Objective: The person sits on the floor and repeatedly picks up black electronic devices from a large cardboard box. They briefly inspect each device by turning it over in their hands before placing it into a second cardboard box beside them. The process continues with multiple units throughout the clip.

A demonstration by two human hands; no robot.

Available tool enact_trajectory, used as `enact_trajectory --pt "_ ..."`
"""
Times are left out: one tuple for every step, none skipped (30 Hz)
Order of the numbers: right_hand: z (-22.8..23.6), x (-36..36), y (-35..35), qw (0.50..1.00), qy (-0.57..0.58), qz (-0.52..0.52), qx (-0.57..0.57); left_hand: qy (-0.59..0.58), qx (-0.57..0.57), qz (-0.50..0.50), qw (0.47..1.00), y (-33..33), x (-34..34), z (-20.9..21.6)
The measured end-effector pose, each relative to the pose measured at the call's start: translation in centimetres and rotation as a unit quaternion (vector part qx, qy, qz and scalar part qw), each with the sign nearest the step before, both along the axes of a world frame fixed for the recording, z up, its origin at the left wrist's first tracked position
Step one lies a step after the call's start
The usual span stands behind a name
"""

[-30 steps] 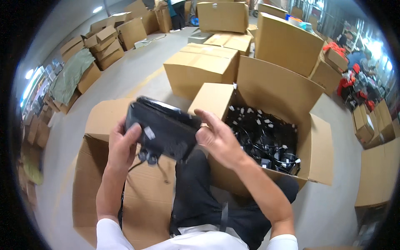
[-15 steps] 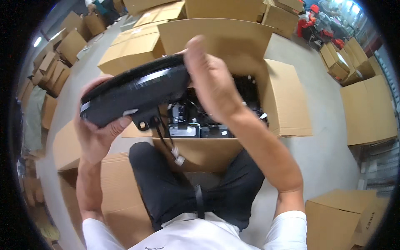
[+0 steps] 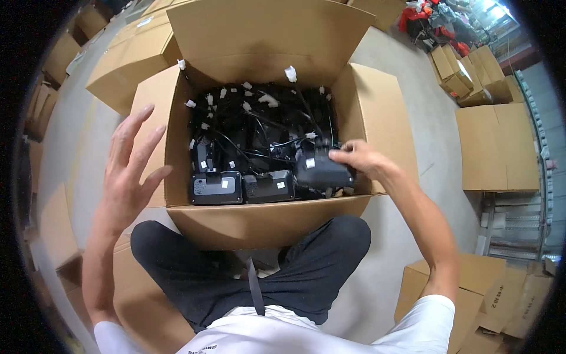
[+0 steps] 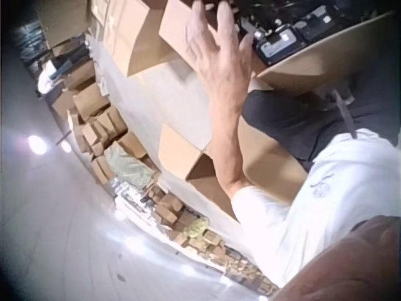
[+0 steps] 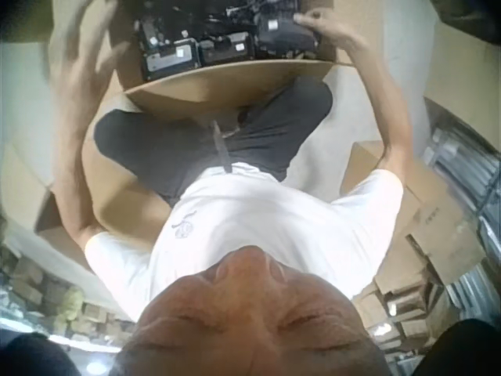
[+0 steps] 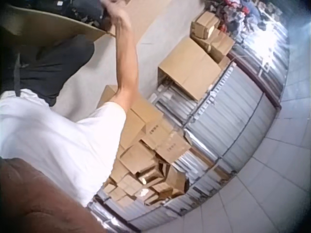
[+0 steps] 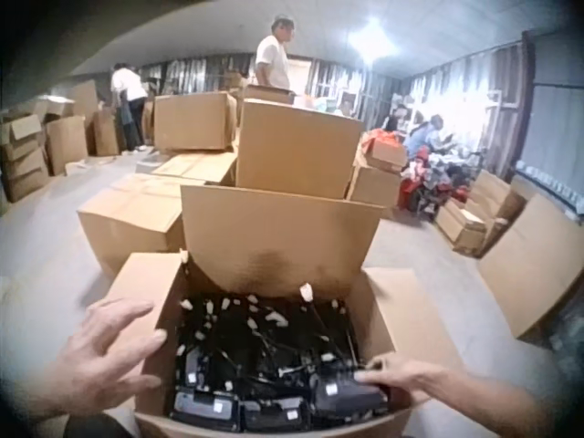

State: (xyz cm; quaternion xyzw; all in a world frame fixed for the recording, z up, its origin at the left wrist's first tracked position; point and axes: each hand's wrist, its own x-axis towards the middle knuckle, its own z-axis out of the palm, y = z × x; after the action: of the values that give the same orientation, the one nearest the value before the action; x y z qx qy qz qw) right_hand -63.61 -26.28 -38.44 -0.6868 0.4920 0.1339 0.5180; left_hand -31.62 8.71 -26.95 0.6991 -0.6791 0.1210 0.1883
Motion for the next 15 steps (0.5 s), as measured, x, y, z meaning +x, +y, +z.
enact_trajectory --pt "-1.6 -0.7 -0.1 0.997 0.059 0.04 -0.039 -0.001 0.019 0.005 1.0 0.6 0.5 -0.5" --pt "-3.0 -1.2 -0.3 0.997 0.066 0.025 0.005 -0.001 0.038 0.009 0.999 1.2 1.0 -0.9" --pt "-4.3 -1.4 -0.5 0.996 0.072 0.011 0.047 -0.003 0.056 0.017 0.998 2.0 1.5 -1.2" --pt "-4.9 -1.4 -0.5 0.993 0.076 -0.002 0.087 0.001 0.061 0.02 0.998 2.8 2.0 -1.4" --pt "-5.6 -1.5 -0.6 0.993 0.092 0.033 0.065 0.014 0.062 0.03 0.998 3.5 2.4 -1.7" --pt "-5.9 -1.1 -0.6 0.991 0.104 0.07 0.042 0.023 0.061 0.042 0.997 4.3 2.6 -1.8" --pt "-6.6 -1.0 -0.9 0.988 0.113 0.106 0.018 0.03 0.06 0.053 0.996 5.1 2.8 -1.5" --pt "-7.0 -0.8 -1.4 0.982 0.124 0.142 0.034 0.032 0.069 0.072 0.995 5.9 2.7 -1.3" --pt "-6.7 -0.1 -1.0 0.963 0.138 0.232 -0.001 0.035 0.079 0.088 0.992 6.8 2.7 -1.4" --pt "-6.4 0.6 -0.7 0.935 0.15 0.32 -0.036 0.037 0.09 0.104 0.99 7.8 2.7 -1.4" --pt "-6.3 0.9 -0.4 0.897 0.162 0.405 -0.069 0.042 0.101 0.12 0.987 8.7 2.7 -1.7" --pt "-6.1 0.5 0.1 0.882 0.16 0.436 -0.079 0.043 0.098 0.134 0.985 9.8 2.9 -2.1" --pt "-6.6 0.0 -0.3 0.876 0.157 0.449 -0.087 0.039 0.094 0.145 0.984 10.9 3.2 -2.0" --pt "-7.3 -0.4 -0.6 0.864 0.156 0.465 -0.112 0.037 0.09 0.157 0.983 12.2 3.3 -1.9" --pt "-7.7 -0.1 -0.8 0.851 0.154 0.483 -0.14 0.043 0.09 0.183 0.978 13.7 3.5 -1.7"
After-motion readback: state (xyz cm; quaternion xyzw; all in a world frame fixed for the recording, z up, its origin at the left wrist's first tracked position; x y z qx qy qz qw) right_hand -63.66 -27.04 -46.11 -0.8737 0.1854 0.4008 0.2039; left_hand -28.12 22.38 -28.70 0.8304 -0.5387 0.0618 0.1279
